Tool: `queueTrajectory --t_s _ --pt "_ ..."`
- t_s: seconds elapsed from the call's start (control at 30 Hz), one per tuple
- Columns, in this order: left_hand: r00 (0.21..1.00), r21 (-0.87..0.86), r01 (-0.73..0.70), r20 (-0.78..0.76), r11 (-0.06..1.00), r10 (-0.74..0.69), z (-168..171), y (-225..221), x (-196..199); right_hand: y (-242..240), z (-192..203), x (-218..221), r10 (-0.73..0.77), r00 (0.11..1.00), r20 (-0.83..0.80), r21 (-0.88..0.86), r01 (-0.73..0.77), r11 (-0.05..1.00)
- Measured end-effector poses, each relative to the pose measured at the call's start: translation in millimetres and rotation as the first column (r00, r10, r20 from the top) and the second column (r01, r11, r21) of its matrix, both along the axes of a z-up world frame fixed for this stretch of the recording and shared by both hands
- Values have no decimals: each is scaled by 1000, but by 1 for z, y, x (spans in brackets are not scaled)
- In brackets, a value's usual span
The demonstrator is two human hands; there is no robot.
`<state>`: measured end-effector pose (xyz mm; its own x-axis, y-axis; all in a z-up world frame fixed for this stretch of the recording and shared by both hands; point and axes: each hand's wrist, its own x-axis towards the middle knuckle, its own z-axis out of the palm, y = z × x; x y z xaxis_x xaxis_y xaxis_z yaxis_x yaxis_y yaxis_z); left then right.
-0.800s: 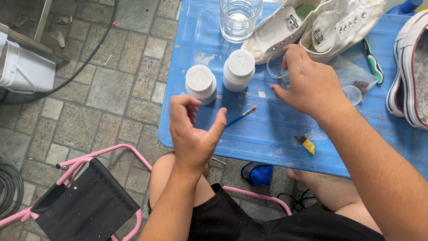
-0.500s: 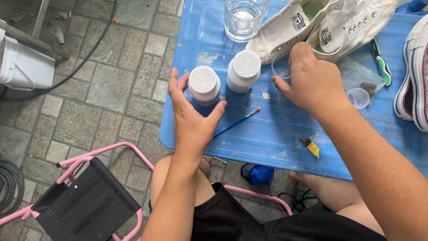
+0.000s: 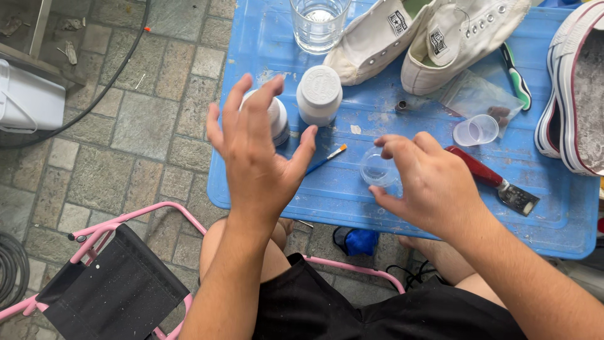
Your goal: The person pours white powder from two separate bottles into a small plastic cup and mixes it using a small blue-handled brush.
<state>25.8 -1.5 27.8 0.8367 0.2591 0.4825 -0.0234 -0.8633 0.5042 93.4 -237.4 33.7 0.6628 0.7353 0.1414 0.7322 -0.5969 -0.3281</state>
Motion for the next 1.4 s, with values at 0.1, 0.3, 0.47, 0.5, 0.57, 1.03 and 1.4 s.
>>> queueTrajectory --t_s 0.1,0.3,0.47,0.5,0.57,1.03,1.4 --pt "996 185 77 32 980 -85 8 -7 23 -6 -2 -15 61 987 147 108 -77 991" --pt "985 292 90 -166 952 -42 8 -17 58 -16 -12 -19 83 997 -10 237 -78 968" --pt "997 303 57 -63 951 -39 0 -22 56 -24 -12 -24 90 996 11 299 -89 950" --pt "998 316 40 -58 948 -23 -1 -22 56 -24 -12 -24 93 996 -10 311 -86 947" --pt "993 265 89 -96 960 -65 -1 -21 57 -21 -15 -22 63 989 -131 334 -16 942" --pt "840 -77 543 74 836 -538 -16 -27 65 -13 -52 -19 -27 952 -304 385 149 911" --pt "825 -150 566 87 811 -559 0 -24 51 -14 -55 -23 -26 942 -334 390 163 906"
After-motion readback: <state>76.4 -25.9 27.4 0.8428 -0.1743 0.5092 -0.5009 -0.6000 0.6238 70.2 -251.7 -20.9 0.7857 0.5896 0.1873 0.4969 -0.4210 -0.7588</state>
